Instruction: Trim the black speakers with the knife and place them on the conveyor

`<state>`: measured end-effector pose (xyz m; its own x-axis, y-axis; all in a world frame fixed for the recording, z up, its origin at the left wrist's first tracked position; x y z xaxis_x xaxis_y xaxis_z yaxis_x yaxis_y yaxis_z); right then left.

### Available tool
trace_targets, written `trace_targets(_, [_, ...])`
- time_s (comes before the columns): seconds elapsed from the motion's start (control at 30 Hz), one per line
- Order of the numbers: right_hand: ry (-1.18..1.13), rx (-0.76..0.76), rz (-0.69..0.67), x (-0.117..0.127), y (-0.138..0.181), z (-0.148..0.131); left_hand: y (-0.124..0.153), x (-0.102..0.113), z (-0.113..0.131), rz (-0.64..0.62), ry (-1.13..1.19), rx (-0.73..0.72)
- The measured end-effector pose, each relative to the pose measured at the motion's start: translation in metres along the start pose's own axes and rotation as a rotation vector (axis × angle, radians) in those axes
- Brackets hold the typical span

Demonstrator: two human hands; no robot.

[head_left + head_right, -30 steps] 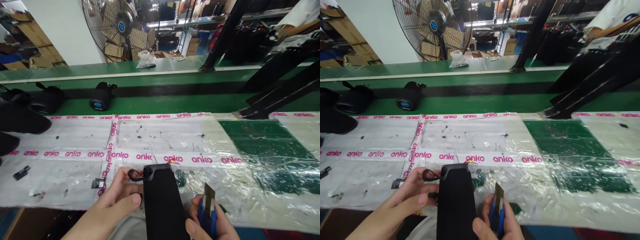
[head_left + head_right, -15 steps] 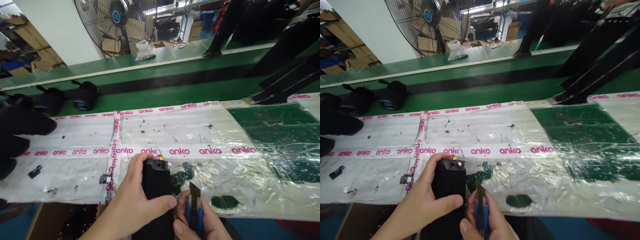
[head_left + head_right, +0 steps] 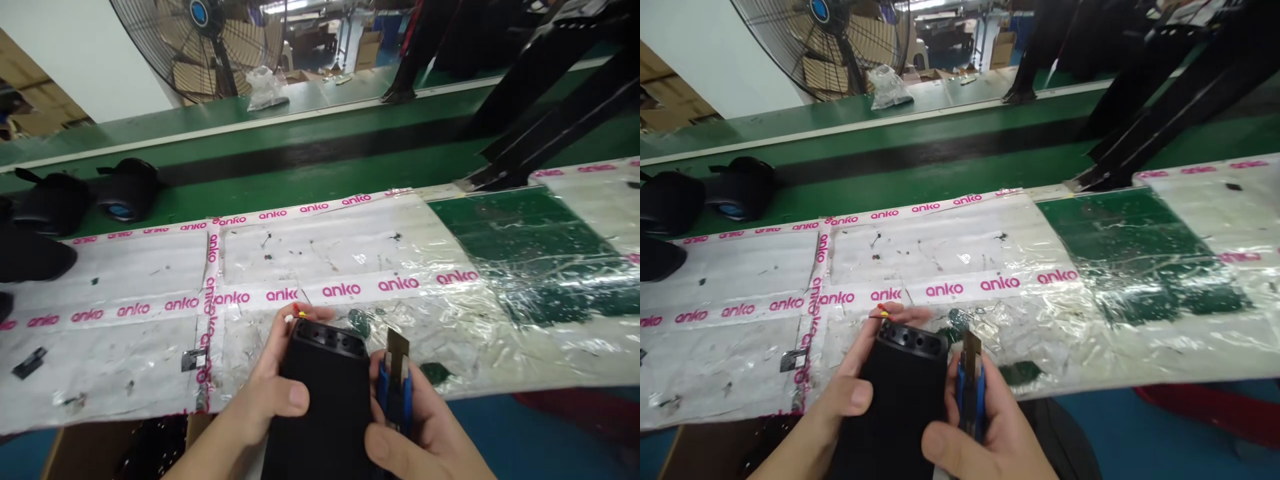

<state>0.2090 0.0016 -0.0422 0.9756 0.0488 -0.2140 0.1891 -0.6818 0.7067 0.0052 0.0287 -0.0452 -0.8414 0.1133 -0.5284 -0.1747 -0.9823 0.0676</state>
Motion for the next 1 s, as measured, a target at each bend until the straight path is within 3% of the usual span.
trace_targets(0.1, [0.051, 0.008, -0.006, -0.001, -0.003, -0.002, 0.007, 0.006, 0.006, -0.073, -0.499, -0.290])
trace_targets(0.17, [0.057, -0.009, -0.045, -0.005, -0.004, -0.002, 0.014, 0.006, 0.019, -0.122, -0.741, -0.381])
trace_targets(0.3, [0.043, -0.068, -0.217, -0.015, -0.004, -0.004, 0.022, -0.003, 0.042, -0.026, -0.802, -0.211])
trace_targets(0.43, [0.010, -0.162, -0.402, -0.025, -0.005, -0.006, 0.014, -0.009, 0.047, -0.001, -0.979, -0.088])
trace_targets(0.53, [-0.018, -0.186, -0.416, -0.027, -0.005, -0.006, 0.006, -0.005, 0.046, 0.027, -0.982, -0.026])
trace_targets(0.6, [-0.006, -0.156, -0.345, -0.023, -0.004, -0.006, 0.003, -0.002, 0.046, 0.037, -0.908, -0.022])
trace_targets(0.7, [0.248, 0.091, -0.108, -0.004, -0.001, -0.013, 0.002, -0.004, 0.044, -0.014, -0.788, -0.014])
trace_targets(0.87, [1.223, 0.965, 0.271, 0.022, 0.004, -0.040, -0.005, -0.015, 0.033, -0.183, -0.725, -0.028])
trace_targets(0.93, [1.460, 1.108, 0.336, 0.025, 0.003, -0.046, -0.008, -0.018, 0.030, -0.200, -0.729, -0.022])
trace_targets(1.0, [1.565, 1.103, 0.336, 0.025, 0.001, -0.049, -0.009, -0.019, 0.029, -0.208, -0.741, 0.000])
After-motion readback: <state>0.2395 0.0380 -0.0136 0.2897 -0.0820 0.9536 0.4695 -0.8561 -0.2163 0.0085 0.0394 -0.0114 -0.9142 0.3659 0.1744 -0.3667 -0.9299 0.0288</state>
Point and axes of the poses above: each hand's wrist, its own y-axis away from the middle knuckle, its own x-axis out of the back of the hand, z = x × y, the point moved 1 cm from there along -y, towards the middle knuckle, and after that the axes turned 14 degrees about -x, right-handed, at the moved point
